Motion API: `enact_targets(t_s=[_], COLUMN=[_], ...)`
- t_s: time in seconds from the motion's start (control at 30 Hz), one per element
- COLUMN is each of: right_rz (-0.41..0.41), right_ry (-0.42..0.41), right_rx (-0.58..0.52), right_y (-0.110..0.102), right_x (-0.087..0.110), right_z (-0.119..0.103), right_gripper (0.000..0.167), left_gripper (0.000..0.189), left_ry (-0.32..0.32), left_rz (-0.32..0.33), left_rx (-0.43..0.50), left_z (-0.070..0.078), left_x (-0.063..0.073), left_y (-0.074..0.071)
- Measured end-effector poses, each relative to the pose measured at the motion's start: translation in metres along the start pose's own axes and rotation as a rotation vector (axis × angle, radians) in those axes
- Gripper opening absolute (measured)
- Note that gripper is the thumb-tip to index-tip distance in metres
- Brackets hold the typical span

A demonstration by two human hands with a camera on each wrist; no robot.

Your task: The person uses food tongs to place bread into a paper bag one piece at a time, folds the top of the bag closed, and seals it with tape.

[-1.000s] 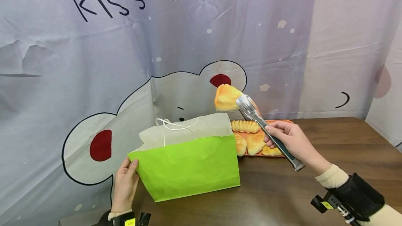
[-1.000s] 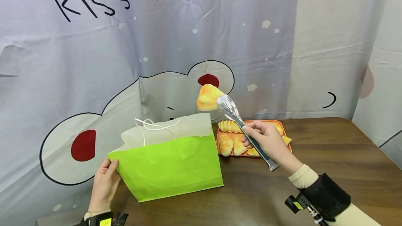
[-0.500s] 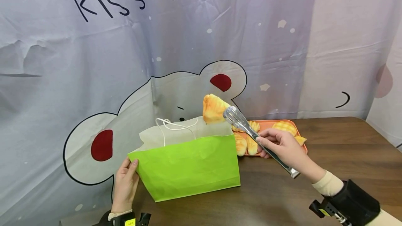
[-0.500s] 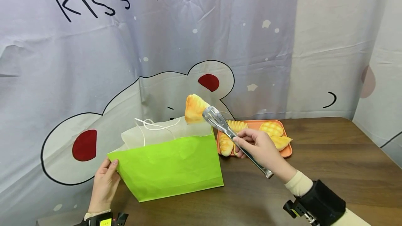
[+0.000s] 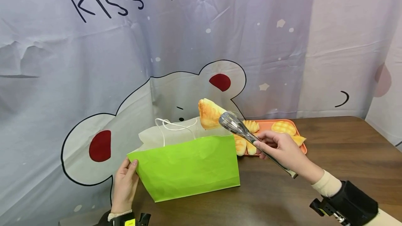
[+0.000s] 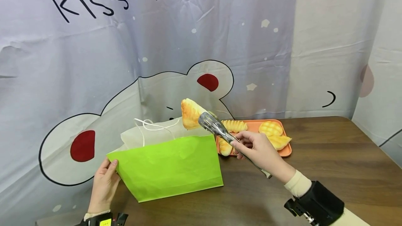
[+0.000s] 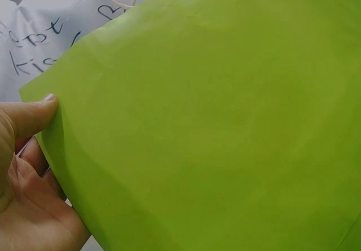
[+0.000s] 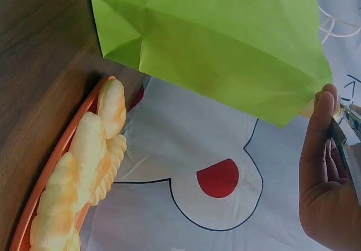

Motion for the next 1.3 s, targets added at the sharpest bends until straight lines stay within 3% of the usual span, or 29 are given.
enact_targets(t_s=[0.43, 0.73, 1.03, 1.3], right_rz=[0.002, 0.061, 0.116, 0.123], right_ry=[-0.022, -0.010, 0.094, 0.223], right_rx=[0.021, 0.027, 0.034, -0.037], right_y=[0.002, 0.001, -0.009, -0.021], right_x=[0.002, 0.005, 0.009, 0.015], right_z=[-0.002, 0.001, 0.013, 0.032], right_gripper=[0.008, 0.009, 0.020, 0.031], left_gripper=[0.026, 0.026, 0.025, 0.027], left_ry=[-0.011, -0.008, -0.019, -0.005], left_rz=[0.016, 0.015, 0.033, 0.022], left_rx=[-0.022, -0.018, -0.023, -0.005], left_z=[0.000, 0.001, 0.001, 0.001], left_x=[0.001, 0.001, 0.001, 0.001], left_y=[-0.001, 0.000, 0.000, -0.002])
Point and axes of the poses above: each hand's wrist, its own x-axis away from the middle knuckle, its own y-axis out of the palm, z = x × y, the point moved 3 cm from there along -x, towards the middle knuckle, and after that the axes turned 14 degrees about -y, right-handed, at the moved point
